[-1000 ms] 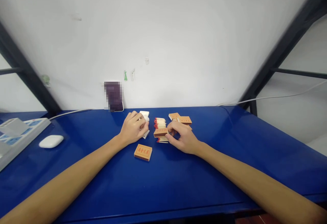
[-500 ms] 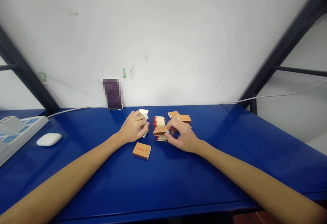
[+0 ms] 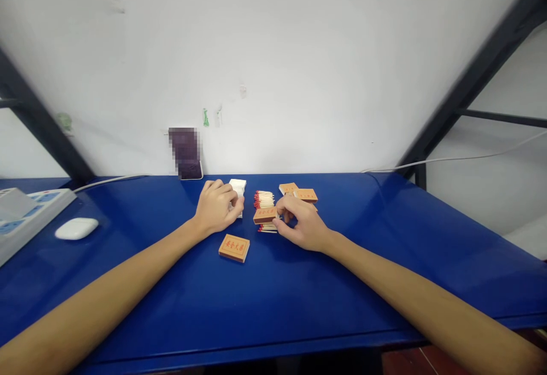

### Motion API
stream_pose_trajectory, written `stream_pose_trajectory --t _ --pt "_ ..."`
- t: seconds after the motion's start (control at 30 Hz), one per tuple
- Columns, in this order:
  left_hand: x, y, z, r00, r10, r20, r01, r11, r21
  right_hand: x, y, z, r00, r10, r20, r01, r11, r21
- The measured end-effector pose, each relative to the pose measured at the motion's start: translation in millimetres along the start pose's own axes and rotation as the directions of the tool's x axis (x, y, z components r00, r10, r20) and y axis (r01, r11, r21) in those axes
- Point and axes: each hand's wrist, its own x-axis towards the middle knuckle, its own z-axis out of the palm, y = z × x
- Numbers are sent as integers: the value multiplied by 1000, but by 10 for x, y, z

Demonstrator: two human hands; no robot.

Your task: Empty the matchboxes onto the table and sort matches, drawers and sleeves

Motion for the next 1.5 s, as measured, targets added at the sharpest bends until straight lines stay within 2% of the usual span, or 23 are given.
stream_pose_trajectory --t 0.2,0.4,0.53,0.83,1.03,1.3,1.5 --pt "-9 -5 39 996 -80 -29 81 997 13 -5 11 10 1000 0 13 1 1000 -2" --pt "-15 -9 27 995 -65 -78 60 996 -73 -4 -5 2 1000 -11 3 11 1000 8" --pt "-15 2 12 999 -15 -45 9 992 -124 1 -2 7 1000 -13 4 13 1000 4" --pt "-16 -35 38 996 -82 32 87 977 -196 -18 9 9 1000 -2 15 1 1000 12" --pt "-7 -31 36 991 -100 85 111 983 -149 -11 -5 11 1000 -2 12 2 1000 6" --pt "-11 -28 40 989 -144 30 147 980 -136 9 -34 -1 1000 1 29 -1 1000 4" --pt "-12 -45 54 992 -124 11 124 983 -133 -6 -1 15 1000 13 4 -13 1000 -12"
